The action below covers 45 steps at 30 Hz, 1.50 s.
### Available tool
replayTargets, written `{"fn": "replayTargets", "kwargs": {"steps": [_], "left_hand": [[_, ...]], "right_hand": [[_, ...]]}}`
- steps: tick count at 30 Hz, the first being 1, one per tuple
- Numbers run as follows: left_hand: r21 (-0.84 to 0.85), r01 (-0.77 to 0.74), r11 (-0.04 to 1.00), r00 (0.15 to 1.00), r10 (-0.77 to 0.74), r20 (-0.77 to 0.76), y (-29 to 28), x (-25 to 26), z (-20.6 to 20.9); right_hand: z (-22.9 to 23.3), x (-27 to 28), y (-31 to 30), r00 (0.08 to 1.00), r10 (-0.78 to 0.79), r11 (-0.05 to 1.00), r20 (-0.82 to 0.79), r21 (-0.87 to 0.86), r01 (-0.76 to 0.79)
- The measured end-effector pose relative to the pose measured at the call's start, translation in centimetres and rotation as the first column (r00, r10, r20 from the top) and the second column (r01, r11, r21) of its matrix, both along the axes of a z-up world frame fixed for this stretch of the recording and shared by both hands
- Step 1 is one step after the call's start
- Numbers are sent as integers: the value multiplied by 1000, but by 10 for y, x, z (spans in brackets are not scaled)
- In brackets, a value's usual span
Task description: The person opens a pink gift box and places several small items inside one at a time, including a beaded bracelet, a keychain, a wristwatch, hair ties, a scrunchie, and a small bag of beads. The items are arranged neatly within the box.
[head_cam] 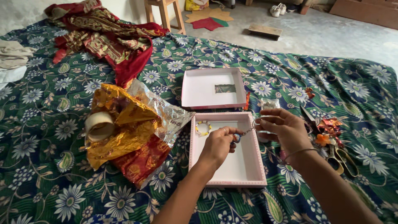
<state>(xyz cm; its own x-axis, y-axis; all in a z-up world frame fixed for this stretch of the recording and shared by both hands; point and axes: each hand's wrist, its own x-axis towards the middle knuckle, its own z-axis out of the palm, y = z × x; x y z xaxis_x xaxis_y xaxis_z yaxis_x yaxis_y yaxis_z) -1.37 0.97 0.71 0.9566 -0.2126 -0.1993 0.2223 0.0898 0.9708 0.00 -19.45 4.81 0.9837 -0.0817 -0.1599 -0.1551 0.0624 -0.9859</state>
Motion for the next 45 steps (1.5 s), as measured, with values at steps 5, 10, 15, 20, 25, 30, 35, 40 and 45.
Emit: {"fn": "replayTargets", "kwargs": {"steps": [5,10,15,20,25,30,35,40,45], "left_hand": [[161,29,987,1000,-27,-15,9,-12,11],[196,38,980,998,-46,40,14,-17,11],[73,75,995,996,-78,50,16,-17,2],[-10,114,993,991,-113,66,19,-18,-1],[39,97,995,995,-98,35,24,-25,8],[25,23,999,989,-19,-146,28,-30,16],[-35,16,999,994,-20,-105,31,-26,5],[78,-34,996,996,27,87,27,-23,-11],[256,-143,956,976,94,195,19,-25,-7]], "right_hand": [[-5,4,9,997,73,997,40,9,-74],[-10,6,16,992,115,992,47,40,-117],[-13,5,23,992,125,992,31,-28,-125],[-23,8,30,983,174,984,66,25,-175],[-34,10,35,976,195,981,96,-16,-194],[-42,9,42,978,204,978,28,-55,-203],[-54,9,47,969,239,971,57,7,-240],[-61,10,46,968,239,970,76,28,-242],[-55,8,49,960,249,966,128,-99,-238]]}}
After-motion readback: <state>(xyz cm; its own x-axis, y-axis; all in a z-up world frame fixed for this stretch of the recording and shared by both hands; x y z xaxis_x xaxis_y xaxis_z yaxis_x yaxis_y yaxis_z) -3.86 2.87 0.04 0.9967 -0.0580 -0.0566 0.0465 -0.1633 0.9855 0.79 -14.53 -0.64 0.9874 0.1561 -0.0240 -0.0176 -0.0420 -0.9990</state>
